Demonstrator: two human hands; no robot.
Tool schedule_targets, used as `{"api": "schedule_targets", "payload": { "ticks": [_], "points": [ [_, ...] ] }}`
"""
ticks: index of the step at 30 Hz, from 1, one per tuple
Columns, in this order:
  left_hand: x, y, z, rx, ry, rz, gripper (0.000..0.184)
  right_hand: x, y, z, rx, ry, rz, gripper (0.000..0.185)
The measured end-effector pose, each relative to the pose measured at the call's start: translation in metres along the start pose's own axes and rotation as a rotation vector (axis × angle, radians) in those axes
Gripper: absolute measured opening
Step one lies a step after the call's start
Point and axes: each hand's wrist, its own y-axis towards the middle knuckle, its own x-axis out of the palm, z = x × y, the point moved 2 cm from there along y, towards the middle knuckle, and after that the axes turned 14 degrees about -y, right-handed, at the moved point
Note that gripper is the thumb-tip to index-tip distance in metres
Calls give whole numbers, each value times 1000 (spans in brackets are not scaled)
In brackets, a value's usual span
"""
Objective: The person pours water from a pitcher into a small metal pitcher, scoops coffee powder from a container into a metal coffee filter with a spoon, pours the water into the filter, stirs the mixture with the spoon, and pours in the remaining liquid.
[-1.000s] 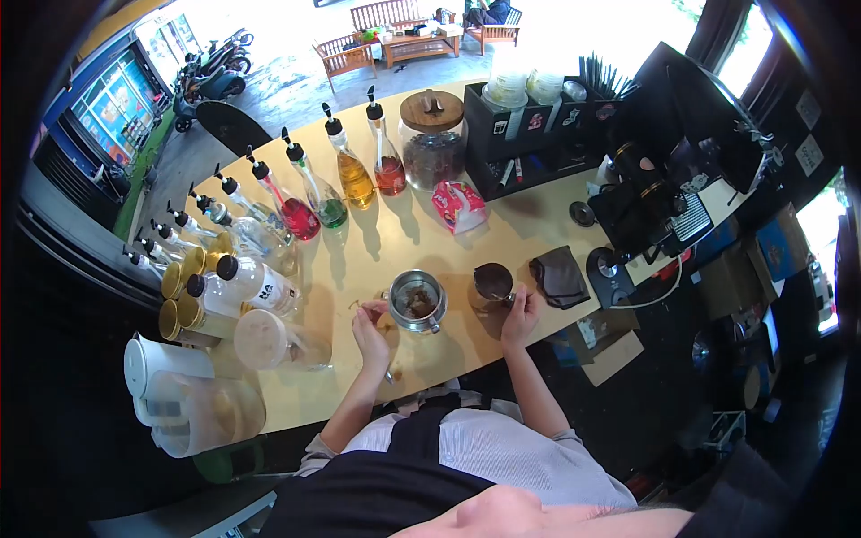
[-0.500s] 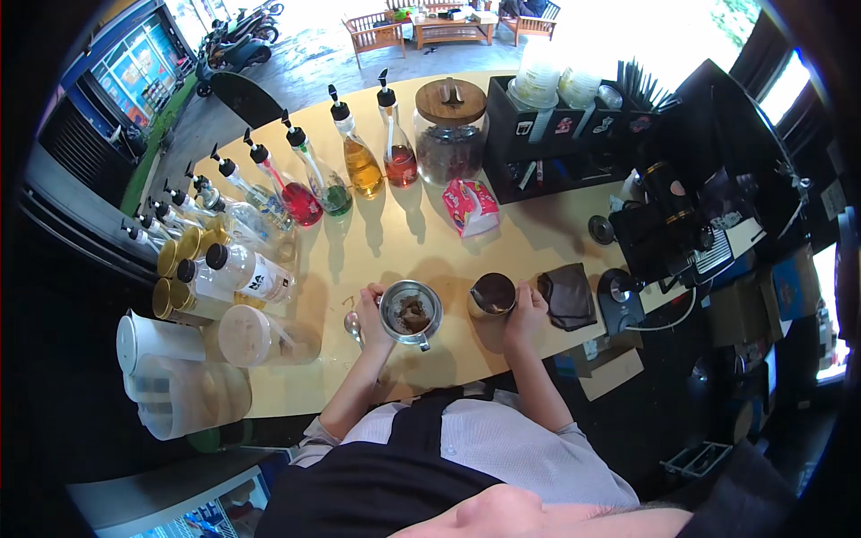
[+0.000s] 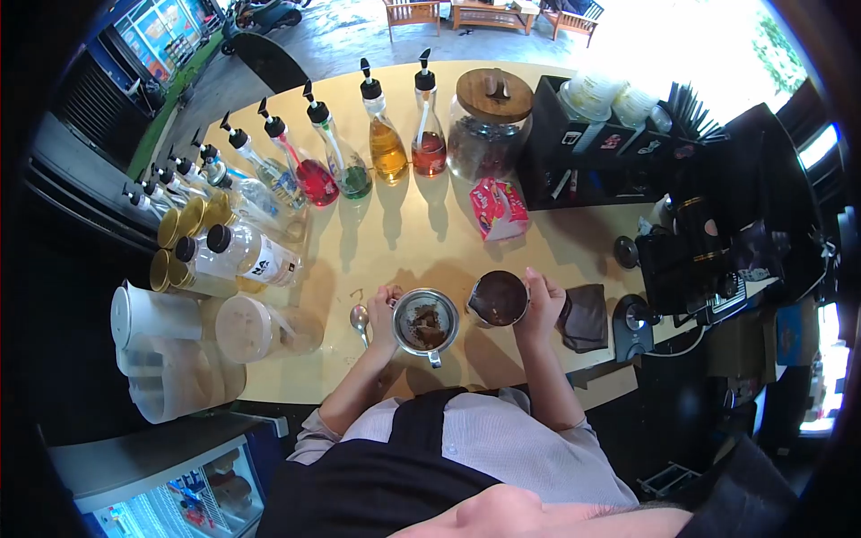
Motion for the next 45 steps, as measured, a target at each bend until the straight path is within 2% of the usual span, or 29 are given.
{"api": "schedule_targets", "payload": {
  "ticks": [5,14,17,20,22,35,45],
  "points": [
    [-8,2,-7,1,-6,-17,47,8,2,-14,-52,-27,-123,32],
    [-9,1,-4,39,37,-52,44,13,1,-26,-48,-66,-190,30],
    [-1,-1,3,53,114,-79,45,15,1,-25,-69,-86,-186,30],
    [-4,-1,-2,45,73,6,47,15,1,-26,-58,-123,-191,31],
    [-1,-1,3,81,117,-65,50,15,1,-27,-59,-136,-195,32],
    [2,-4,11,43,172,-58,54,20,-2,-35,-134,-233,-198,40],
    [0,-3,7,60,147,-49,54,22,-6,-45,-164,-312,-175,38]
  ]
}}
